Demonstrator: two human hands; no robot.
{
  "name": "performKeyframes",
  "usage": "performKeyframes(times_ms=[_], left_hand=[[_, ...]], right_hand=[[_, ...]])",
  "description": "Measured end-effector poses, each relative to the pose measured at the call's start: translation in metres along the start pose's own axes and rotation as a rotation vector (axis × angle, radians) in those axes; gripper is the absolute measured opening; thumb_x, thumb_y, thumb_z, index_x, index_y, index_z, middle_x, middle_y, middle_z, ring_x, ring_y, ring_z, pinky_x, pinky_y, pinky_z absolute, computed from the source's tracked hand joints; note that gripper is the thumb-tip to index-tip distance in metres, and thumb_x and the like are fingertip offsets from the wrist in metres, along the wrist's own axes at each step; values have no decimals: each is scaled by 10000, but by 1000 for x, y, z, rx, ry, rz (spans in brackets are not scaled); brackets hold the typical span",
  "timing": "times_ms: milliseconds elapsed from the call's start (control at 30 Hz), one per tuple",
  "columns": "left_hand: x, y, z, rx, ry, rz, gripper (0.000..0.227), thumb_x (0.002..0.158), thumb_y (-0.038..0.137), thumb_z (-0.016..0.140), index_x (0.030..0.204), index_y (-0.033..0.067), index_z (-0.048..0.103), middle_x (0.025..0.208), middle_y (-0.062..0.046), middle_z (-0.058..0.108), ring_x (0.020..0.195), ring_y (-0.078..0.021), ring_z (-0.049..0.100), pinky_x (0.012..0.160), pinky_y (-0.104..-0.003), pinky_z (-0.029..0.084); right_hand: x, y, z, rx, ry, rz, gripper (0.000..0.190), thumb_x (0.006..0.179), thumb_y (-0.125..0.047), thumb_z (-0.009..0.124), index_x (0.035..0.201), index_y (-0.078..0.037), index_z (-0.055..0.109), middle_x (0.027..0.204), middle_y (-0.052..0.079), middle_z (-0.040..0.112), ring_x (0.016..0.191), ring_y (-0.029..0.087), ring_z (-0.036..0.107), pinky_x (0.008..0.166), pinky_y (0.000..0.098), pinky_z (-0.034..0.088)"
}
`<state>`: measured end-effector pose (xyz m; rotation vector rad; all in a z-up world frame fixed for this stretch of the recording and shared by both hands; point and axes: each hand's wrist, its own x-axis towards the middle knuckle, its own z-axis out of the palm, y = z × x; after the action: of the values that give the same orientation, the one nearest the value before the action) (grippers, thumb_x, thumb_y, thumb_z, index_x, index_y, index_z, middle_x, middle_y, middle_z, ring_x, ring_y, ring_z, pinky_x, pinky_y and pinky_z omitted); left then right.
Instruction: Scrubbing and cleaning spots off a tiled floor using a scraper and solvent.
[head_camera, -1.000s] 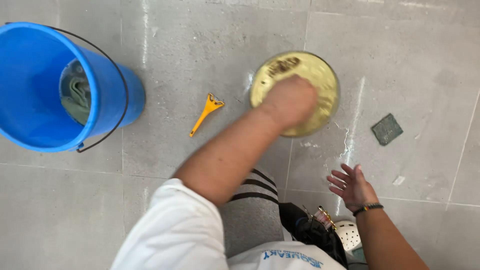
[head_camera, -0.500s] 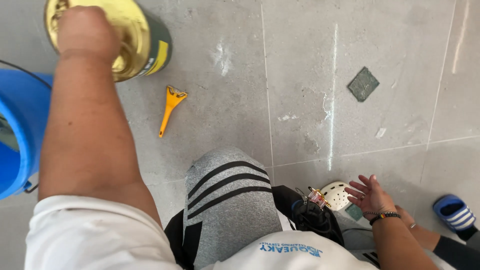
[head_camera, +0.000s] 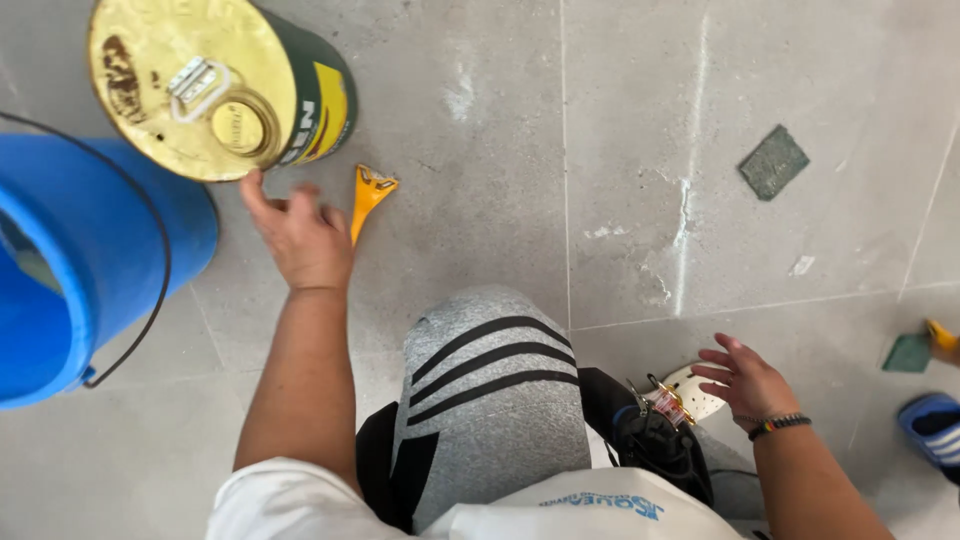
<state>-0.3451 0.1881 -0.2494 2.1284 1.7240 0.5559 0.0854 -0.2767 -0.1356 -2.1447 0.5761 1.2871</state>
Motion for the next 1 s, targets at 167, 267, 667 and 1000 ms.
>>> performKeyframes(times_ms=[167,267,667,1000], left_hand=[[-18,22,11,115,-97,117,550,824,40,745,1354,141,639,1607,-395,149,1406,-523,388,1127,-585,402],[-45,-9,22,192,-133,96,513,887,77,754,1389,104,654,1665,-265,206,1484,-481,348,1201,-591,371],[-64,-13,122,266,-798,-236,353,962,235,580,1271,98,680,1298,-217,603,1172,-410,606,984,-504,509],[-39,329,-29,20,-903,646,181,930,83,547,1059,90,674,1038,-213,665,862,-409,686,757,-511,568]], right_hand=[[-15,-11,21,-168,-49,-37,573,1024,-337,492,1516,-44,472,1330,196,639,1115,301,658,872,408,553],[-2,-6,12,-173,-72,-17,568,1021,-335,495,1521,-68,456,1326,171,636,1096,279,659,866,395,562],[-16,-18,11,-498,-43,-86,568,938,-337,626,1458,-115,583,1151,146,752,1015,231,708,840,357,569],[-72,-128,123,-262,-475,-523,566,943,-374,571,1439,-115,487,1235,69,703,1066,201,704,867,379,594]])
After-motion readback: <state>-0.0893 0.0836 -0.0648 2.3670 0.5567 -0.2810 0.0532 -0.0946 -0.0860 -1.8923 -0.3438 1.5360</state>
